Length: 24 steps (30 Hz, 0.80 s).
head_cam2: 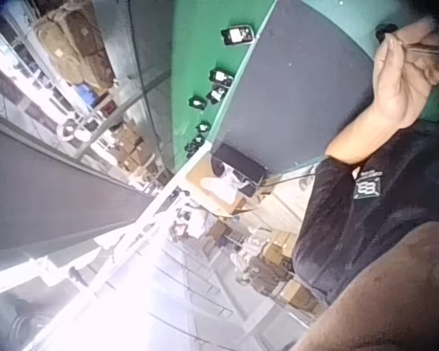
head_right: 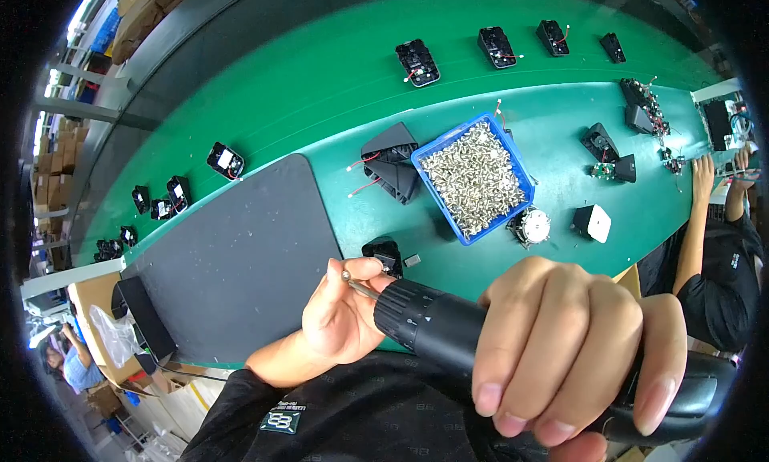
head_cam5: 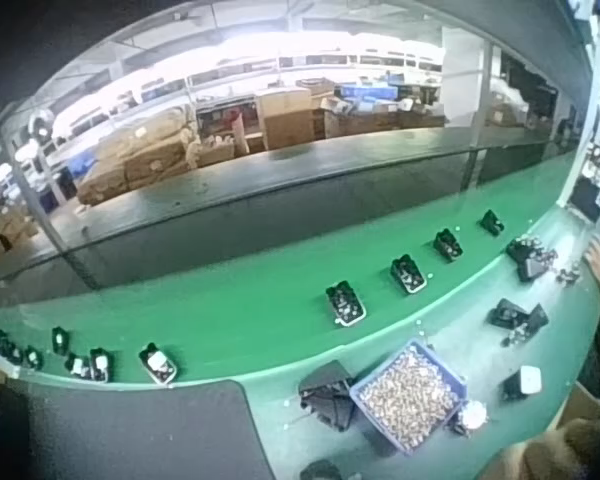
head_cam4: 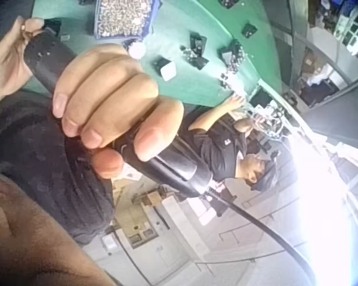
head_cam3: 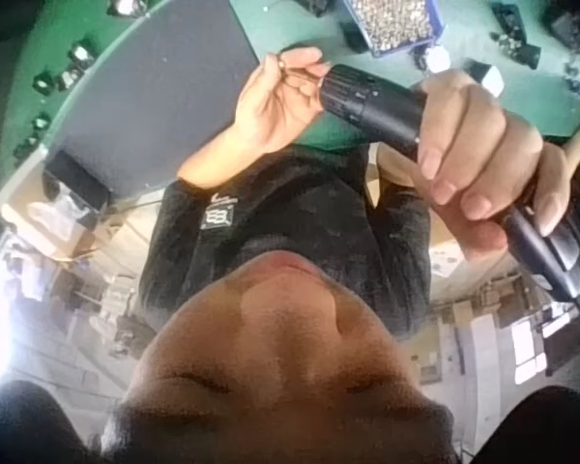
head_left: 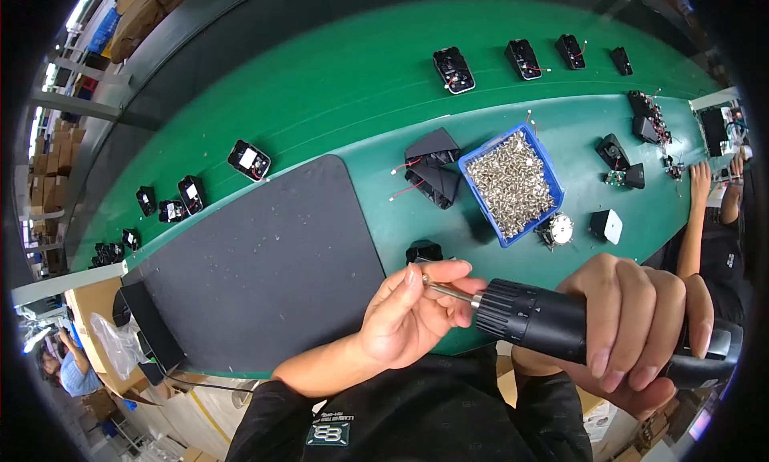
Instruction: The person assembles small electronic components by inserting internal components and a circuit board into an electronic housing, then securing them with screws using an electric screwdriver.
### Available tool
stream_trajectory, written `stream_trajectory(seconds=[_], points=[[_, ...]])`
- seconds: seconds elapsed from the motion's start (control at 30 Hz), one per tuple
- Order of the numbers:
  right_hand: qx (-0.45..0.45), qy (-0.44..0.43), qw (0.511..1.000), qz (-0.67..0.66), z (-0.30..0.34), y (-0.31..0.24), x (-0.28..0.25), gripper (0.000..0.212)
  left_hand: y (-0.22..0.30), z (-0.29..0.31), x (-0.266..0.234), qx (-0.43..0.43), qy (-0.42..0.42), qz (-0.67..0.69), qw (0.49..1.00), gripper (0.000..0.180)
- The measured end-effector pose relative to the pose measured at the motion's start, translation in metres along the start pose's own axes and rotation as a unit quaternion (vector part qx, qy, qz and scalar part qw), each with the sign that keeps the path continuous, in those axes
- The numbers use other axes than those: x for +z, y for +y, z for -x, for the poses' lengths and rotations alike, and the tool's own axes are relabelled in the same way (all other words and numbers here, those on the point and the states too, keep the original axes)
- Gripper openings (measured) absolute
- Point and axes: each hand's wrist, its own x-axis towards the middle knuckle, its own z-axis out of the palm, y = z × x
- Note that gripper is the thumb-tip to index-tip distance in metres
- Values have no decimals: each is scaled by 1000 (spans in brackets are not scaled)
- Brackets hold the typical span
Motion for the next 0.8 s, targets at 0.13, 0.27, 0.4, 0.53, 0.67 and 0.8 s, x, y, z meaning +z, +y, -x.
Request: stream_trajectory(seconds=[0.13, 0.27, 0.4, 0.53, 0.67, 0.8], points=[[3, 5, 1000, -2, 3, 6, 5, 35, 1, 6, 3, -1, 8, 3, 1000, 47], [-14, 37, 999, -7, 8, 12, 10, 36, 2, 12, 9, -6, 49, -13, 999, 47], [3, -26, 999, -23, 7, 11, 5, 35, 5, 13, 9, -17, 41, -11, 999, 46], [2, -36, 999, -27, 7, 14, 5, 33, 7, 16, 10, -41, 66, -28, 997, 45], [13, -69, 997, -34, 5, 14, 4, 33, 5, 17, 7, -30, 68, -45, 996, 44], [30, -115, 991, -57, 5, 9, -8, 28, 1, 20, -7, -1, 16, -64, 998, 49]])
